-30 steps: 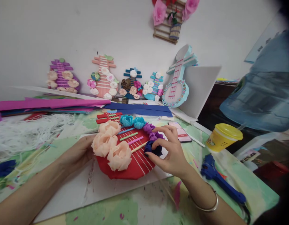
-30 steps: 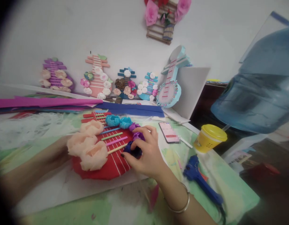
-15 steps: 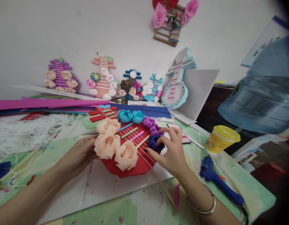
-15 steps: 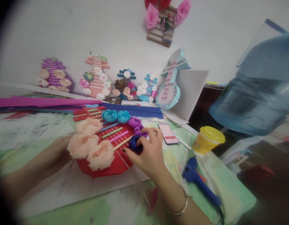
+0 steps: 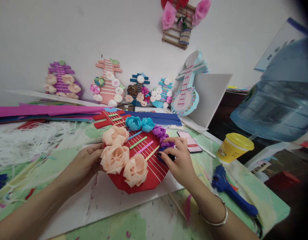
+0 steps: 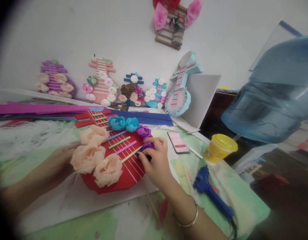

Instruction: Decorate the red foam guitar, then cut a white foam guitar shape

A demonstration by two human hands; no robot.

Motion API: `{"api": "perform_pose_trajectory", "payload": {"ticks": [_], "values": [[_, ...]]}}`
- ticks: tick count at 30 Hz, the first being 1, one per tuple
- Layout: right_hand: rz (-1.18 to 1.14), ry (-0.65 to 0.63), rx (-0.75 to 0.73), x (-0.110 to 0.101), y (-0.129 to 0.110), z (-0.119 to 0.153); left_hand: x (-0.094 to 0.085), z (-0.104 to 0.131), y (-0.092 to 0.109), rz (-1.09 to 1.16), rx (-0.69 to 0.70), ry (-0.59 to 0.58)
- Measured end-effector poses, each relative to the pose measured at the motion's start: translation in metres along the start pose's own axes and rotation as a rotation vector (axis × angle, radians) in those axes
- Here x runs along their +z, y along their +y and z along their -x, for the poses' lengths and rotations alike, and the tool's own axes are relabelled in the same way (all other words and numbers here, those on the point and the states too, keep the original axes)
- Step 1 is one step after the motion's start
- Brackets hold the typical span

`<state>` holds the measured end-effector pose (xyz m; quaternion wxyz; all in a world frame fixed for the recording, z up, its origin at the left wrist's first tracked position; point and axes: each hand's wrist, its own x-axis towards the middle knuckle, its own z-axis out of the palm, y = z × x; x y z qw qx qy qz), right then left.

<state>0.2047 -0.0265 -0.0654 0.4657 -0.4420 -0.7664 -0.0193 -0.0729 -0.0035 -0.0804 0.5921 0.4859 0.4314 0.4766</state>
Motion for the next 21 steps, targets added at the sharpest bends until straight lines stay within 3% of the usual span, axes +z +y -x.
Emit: {"api": "perform_pose_trajectory", "payload": {"ticks": [6, 10, 15, 21], "values": [[-0.028, -0.049, 0.046, -0.001, 0.003, -0.001, -0.001, -0.002, 0.000, -0.001, -0.004, 0.004], [-0.017, 0.016, 0.049, -0.004, 0.002, -0.002, -0.002, -0.004, -0.001, -0.001, 0.000, 0.033], [0.109, 0.098, 0.000, -0.005, -0.004, -0.001, -0.002, -0.003, -0.002, 0.011, 0.009, 0.045], [0.293, 0.094, -0.006, 0.002, -0.008, 0.002, 0.005, 0.000, 0.000, 0.027, 0.004, 0.098]]}}
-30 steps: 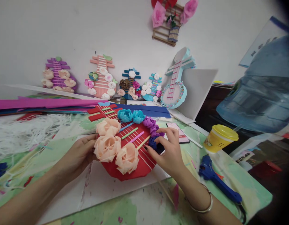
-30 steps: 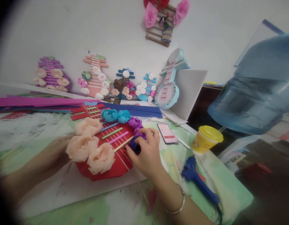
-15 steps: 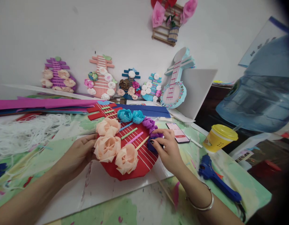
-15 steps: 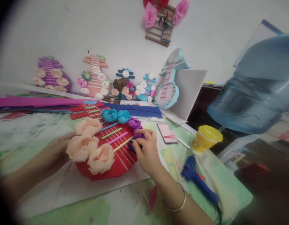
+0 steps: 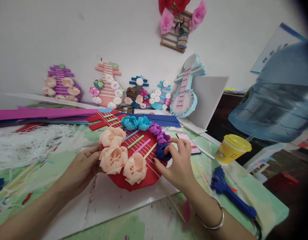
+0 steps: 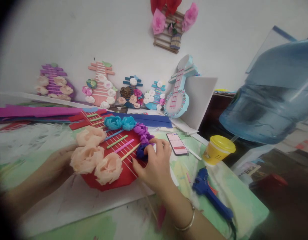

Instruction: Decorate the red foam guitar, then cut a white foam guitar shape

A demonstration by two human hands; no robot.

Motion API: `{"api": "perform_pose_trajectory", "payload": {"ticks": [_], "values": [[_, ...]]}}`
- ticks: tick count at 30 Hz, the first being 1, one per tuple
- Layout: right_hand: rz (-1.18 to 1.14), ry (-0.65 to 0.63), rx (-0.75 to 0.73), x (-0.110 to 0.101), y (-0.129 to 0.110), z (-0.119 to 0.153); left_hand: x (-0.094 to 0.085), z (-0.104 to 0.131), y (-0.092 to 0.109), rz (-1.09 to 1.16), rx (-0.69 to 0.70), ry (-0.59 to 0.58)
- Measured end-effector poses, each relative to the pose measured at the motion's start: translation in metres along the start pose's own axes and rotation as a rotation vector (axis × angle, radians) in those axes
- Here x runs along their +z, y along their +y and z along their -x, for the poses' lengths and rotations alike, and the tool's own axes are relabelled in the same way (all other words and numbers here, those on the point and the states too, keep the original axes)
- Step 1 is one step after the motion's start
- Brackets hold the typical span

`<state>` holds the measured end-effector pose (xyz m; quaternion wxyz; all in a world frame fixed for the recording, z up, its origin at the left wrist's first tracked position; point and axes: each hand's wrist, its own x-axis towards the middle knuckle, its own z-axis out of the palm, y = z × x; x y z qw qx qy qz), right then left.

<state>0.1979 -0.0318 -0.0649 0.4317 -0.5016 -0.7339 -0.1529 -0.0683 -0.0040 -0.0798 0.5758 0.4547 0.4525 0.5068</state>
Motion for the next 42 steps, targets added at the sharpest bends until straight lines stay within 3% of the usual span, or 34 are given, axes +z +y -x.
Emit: {"api": "perform_pose_trajectory", "payload": {"ticks": [9, 15, 23, 25, 28, 32, 42], "values": [[-0.050, 0.052, -0.023, 0.005, 0.005, 0.004, 0.004, 0.000, -0.003, 0.029, 0.008, -0.009], [-0.192, -0.002, 0.012, 0.006, 0.005, 0.003, -0.003, -0.004, -0.005, 0.019, 0.010, -0.032], [-0.355, 0.135, -0.002, -0.016, 0.016, -0.010, -0.011, -0.007, -0.003, -0.025, 0.038, -0.045], [-0.402, 0.092, -0.034, -0.023, 0.021, -0.015, -0.014, -0.009, -0.003, -0.048, 0.057, -0.034], [-0.441, -0.069, -0.142, -0.027, 0.024, -0.020, -0.018, -0.011, -0.004, -0.059, 0.067, -0.019], [-0.380, -0.229, -0.256, -0.022, 0.025, -0.018, -0.018, -0.012, -0.003, -0.072, 0.072, -0.008], [-0.249, -0.330, -0.327, -0.011, 0.028, -0.012, -0.009, -0.006, 0.000, -0.039, 0.003, -0.012]]}}
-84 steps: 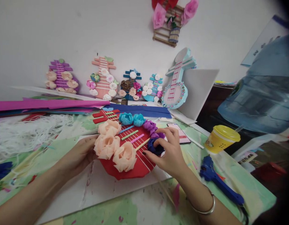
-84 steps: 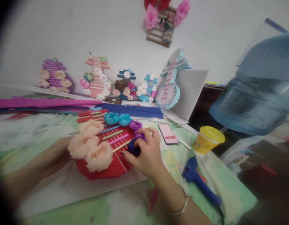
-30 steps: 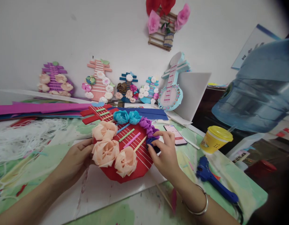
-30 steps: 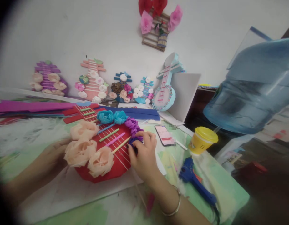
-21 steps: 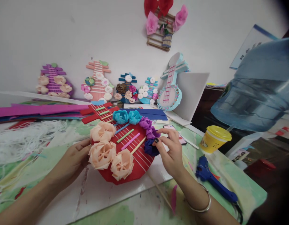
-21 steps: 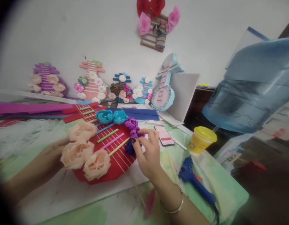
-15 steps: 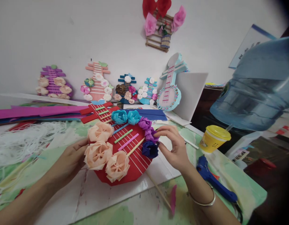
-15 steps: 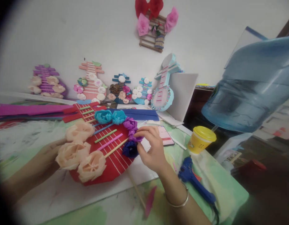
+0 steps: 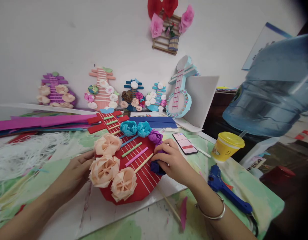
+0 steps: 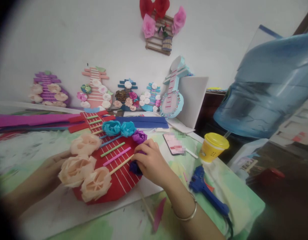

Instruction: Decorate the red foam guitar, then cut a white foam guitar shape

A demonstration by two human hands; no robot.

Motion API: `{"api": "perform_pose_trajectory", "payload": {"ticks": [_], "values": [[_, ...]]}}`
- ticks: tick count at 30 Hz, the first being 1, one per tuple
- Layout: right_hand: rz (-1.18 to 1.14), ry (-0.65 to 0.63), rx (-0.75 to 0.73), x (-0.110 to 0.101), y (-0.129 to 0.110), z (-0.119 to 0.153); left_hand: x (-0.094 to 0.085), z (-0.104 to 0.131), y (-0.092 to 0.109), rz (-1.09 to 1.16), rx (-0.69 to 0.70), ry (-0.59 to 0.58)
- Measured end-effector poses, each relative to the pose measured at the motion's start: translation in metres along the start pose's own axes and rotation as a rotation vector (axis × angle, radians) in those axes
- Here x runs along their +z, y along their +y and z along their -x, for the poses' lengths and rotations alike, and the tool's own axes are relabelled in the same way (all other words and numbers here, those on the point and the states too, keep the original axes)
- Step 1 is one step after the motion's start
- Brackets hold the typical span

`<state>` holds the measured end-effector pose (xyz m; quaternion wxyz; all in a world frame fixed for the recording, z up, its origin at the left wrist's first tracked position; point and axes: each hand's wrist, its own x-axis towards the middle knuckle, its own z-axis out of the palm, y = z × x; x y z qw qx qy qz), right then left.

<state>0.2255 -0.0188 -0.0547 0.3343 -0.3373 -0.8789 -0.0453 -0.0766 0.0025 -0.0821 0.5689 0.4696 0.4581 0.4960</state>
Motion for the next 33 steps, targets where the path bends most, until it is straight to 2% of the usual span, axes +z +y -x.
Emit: {"api": "perform_pose_trajectory", "payload": {"ticks": [10, 19, 24, 29, 33], "values": [[-0.031, 0.047, 0.014, 0.004, -0.005, 0.000, -0.002, 0.001, 0.000, -0.010, 0.007, -0.030], [0.003, 0.144, 0.105, -0.006, -0.004, -0.002, -0.003, 0.000, 0.003, 0.000, 0.023, 0.006], [0.015, 0.148, 0.152, -0.002, 0.002, 0.000, -0.005, 0.000, 0.004, 0.007, 0.032, 0.012], [0.000, 0.209, 0.146, 0.004, 0.002, 0.000, -0.007, -0.002, 0.001, -0.007, 0.031, -0.001], [-0.026, 0.201, 0.149, 0.003, 0.000, 0.000, -0.008, -0.003, 0.000, -0.022, 0.047, 0.016]]}}
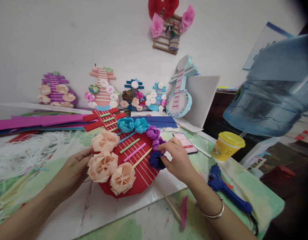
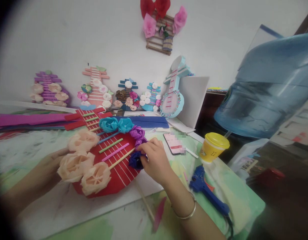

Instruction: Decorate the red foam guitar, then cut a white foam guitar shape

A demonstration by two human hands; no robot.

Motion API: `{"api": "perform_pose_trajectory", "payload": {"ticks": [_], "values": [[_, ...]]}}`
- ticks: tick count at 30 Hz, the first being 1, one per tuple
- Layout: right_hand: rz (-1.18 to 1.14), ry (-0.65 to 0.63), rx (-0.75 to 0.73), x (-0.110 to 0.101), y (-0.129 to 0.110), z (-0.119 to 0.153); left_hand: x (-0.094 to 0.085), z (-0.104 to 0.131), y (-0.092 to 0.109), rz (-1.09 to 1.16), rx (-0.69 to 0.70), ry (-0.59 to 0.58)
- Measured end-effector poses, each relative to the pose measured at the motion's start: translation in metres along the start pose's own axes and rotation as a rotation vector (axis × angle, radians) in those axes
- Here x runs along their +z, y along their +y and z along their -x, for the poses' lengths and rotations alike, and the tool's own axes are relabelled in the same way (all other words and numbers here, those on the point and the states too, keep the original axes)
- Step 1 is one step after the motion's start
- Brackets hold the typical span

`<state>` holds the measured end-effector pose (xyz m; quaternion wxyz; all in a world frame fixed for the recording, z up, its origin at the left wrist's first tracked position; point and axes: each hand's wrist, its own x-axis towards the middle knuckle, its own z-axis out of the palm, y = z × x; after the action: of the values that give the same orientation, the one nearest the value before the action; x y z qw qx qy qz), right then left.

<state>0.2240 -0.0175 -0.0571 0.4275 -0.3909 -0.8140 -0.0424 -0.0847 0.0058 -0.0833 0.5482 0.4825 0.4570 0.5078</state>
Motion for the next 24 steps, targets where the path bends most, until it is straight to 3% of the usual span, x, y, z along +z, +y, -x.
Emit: {"api": "perform_pose_trajectory", "payload": {"ticks": [10, 17, 21, 24], "values": [[-0.011, -0.051, 0.012, 0.001, -0.001, 0.001, -0.008, -0.007, -0.003, 0.007, -0.039, -0.004], [0.004, 0.000, -0.018, 0.005, -0.005, 0.001, -0.009, -0.006, 0.002, 0.021, -0.022, -0.027], [-0.051, 0.124, 0.001, 0.002, -0.006, 0.000, -0.019, -0.012, 0.002, 0.038, 0.009, -0.009], [0.018, 0.318, 0.183, -0.007, 0.000, -0.002, -0.027, -0.017, 0.001, 0.055, 0.037, 0.007]]}}
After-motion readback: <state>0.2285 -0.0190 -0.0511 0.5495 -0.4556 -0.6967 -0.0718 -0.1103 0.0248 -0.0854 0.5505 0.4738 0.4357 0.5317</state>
